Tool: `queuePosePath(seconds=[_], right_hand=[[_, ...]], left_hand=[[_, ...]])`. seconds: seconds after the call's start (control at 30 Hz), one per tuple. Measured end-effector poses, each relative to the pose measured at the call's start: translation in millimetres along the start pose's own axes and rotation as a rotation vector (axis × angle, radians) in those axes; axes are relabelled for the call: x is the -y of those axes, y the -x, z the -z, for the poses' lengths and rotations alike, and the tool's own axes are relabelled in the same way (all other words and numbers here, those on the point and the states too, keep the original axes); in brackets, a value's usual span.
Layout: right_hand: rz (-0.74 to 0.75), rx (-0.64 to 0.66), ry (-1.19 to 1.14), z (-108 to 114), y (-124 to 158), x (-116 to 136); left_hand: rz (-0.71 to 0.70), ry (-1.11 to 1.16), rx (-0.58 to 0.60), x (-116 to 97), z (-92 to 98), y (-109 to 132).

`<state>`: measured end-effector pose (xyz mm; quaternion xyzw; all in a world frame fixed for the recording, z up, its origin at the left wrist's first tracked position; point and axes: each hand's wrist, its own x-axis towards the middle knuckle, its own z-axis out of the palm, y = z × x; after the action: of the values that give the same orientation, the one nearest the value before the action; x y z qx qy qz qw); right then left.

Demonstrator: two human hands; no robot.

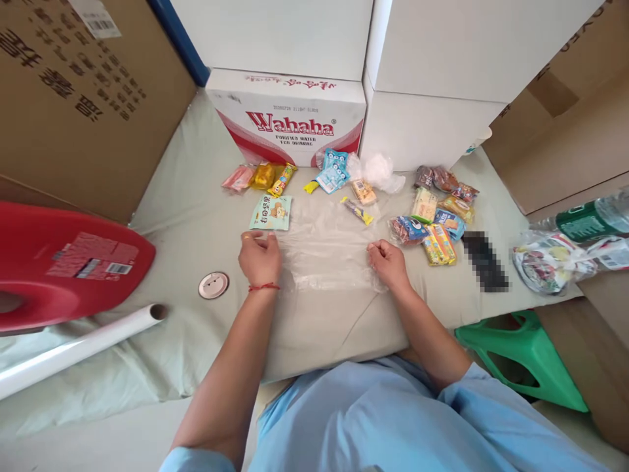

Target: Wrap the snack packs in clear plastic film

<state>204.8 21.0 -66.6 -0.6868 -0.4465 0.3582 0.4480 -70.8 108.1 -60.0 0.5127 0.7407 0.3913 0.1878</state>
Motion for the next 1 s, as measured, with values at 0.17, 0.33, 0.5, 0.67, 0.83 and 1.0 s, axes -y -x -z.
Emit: queuePosePath(seconds=[0.17,0.33,0.5,0.67,0.83,1.0], right_hand=[[-0.03,0.054,0.009,1,-3,-2],[-0.013,-0.011,0.066,22,-4,-12],[0.133,-0.176,0.359,56,-3,-2],[0.429,-0.251,0.51,43,10,49],[0.674,0.402,0.529,-41,34,58],[0.854,0.699,0.651,-97,69,36]], left_hand=[[-0.453,-0.08,-0.095,-5,8.8,31],[-0.69,-0.295,0.434,6,15.9,51],[-0.691,-0.42,0.533,19,23.3,61],[-0.655,-0.439,0.522,13,26.7,76],[-0.592,-0.355,0.48,28,33.9,95],[-0.513,-0.202,0.308,45,65.0,95]])
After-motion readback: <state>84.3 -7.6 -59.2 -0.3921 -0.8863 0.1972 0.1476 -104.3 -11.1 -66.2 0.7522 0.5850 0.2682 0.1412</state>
